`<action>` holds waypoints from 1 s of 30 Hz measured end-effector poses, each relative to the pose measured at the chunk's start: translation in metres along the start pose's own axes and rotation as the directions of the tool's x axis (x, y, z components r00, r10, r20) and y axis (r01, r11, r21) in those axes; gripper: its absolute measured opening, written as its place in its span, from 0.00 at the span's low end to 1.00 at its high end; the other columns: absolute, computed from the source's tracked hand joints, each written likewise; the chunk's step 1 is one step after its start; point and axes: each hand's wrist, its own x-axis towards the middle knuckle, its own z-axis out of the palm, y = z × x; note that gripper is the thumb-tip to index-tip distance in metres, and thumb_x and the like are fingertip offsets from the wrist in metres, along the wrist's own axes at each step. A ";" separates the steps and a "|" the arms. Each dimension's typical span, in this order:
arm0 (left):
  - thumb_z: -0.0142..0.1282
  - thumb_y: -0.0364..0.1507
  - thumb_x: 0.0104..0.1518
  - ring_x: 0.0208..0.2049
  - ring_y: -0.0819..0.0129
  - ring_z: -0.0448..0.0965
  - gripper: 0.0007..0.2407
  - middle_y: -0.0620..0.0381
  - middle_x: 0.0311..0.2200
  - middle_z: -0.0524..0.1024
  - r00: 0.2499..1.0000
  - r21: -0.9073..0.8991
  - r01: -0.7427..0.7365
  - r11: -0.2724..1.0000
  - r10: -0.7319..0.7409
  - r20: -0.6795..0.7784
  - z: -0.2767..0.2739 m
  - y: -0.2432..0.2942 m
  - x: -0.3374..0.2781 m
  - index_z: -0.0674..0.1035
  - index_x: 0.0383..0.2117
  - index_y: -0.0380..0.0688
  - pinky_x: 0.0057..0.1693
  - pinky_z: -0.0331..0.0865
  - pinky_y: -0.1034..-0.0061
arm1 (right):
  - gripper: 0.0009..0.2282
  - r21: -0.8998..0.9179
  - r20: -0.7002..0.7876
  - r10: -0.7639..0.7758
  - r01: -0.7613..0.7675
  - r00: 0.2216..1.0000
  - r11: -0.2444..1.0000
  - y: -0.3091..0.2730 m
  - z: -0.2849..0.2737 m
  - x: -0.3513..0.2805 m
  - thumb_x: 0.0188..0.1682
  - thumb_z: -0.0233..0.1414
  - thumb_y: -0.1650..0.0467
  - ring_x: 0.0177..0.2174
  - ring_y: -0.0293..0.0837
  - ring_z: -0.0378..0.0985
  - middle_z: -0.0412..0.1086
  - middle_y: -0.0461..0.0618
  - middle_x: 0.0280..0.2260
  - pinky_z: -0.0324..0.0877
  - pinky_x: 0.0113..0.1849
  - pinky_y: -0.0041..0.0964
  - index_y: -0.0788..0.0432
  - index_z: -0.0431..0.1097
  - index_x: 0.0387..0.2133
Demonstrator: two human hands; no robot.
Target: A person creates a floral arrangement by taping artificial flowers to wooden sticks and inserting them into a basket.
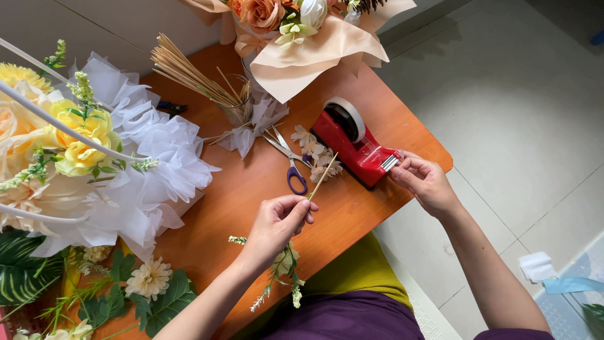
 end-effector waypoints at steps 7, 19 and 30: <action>0.45 0.21 0.51 0.12 0.80 0.58 0.07 0.51 0.12 0.70 1.000 -0.022 0.014 1.000 -0.014 0.004 -0.001 -0.003 0.002 0.78 0.21 0.32 0.20 0.56 0.90 | 0.07 0.009 0.021 -0.017 0.016 1.000 1.000 -0.017 0.009 -0.004 0.44 0.47 0.75 0.37 0.40 0.67 0.56 0.61 0.48 0.67 0.40 0.36 0.68 0.63 0.19; 0.45 0.20 0.51 0.12 0.80 0.58 0.07 0.51 0.12 0.69 1.000 -0.026 0.023 0.999 -0.023 0.001 -0.001 -0.004 0.004 0.78 0.21 0.32 0.19 0.56 0.90 | 0.07 0.087 0.008 -0.001 0.001 1.000 0.996 -0.017 0.009 -0.004 0.43 0.47 0.75 0.41 0.43 0.66 0.54 0.60 0.48 0.67 0.41 0.38 0.67 0.61 0.17; 0.45 0.21 0.51 0.12 0.80 0.58 0.07 0.51 0.12 0.69 0.999 -0.014 0.031 0.999 -0.031 0.008 -0.001 -0.005 0.004 0.78 0.22 0.32 0.19 0.56 0.91 | 0.07 -0.120 -0.041 -0.036 0.031 0.998 0.992 -0.010 0.007 -0.002 0.43 0.50 0.75 0.39 0.42 0.68 0.59 0.59 0.44 0.67 0.41 0.37 0.68 0.64 0.18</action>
